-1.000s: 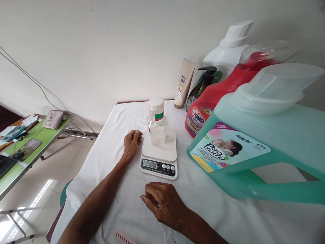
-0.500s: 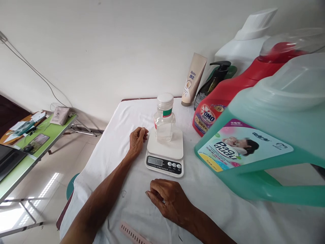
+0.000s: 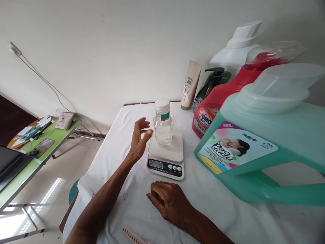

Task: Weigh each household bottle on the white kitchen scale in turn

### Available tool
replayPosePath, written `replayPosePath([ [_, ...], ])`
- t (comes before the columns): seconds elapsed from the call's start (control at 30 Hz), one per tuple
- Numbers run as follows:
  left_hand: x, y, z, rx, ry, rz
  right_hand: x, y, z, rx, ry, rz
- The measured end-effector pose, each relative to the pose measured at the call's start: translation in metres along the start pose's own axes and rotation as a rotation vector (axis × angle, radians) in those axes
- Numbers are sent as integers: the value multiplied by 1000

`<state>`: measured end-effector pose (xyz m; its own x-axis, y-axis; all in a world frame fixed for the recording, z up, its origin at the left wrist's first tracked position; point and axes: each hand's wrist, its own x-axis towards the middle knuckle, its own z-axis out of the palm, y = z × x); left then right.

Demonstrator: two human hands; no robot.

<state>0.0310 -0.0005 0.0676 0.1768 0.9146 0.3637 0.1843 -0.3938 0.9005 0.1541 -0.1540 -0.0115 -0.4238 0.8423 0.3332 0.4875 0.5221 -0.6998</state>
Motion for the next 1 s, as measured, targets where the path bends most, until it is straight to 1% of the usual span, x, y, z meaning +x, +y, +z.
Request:
replayPosePath([
  [0.07, 2, 17, 3, 25, -85, 1, 0, 0, 0, -16, -4, -4],
  [0.13, 6, 26, 7, 47, -156, -9, -1, 0, 1, -43, -3, -14],
  [0.2, 10, 28, 10, 56, -214, -29, 0, 1, 1, -66, -4, -23],
  [0.27, 16, 23, 13, 66, -249, -69, 0, 1, 1, -74, -6, -24],
  [0.33, 20, 16, 15, 78, -245, -97, 0, 2, 2, -71, -5, -33],
  [0.4, 23, 11, 17, 86, -222, -87, 0, 2, 2, -66, 1, -48],
  [0.53, 25, 8, 20, 112, -149, -56, -1, 5, 2, -64, 1, -65],
  [0.63, 36, 5, 16, 121, -88, -61, -2, 7, 3, -76, -4, -79],
  [0.73, 63, -6, 3, 130, -12, -36, -3, 8, 3, -96, 13, -111],
  [0.83, 105, -25, -15, 221, 71, -12, -3, 8, 3, -113, 32, -129],
  [0.93, 148, -47, -31, 349, 191, -51, -3, 9, 4, -127, 41, -144],
  [1.0, 171, -61, -39, 410, 239, -80, -3, 12, 5, -137, 49, -155],
])
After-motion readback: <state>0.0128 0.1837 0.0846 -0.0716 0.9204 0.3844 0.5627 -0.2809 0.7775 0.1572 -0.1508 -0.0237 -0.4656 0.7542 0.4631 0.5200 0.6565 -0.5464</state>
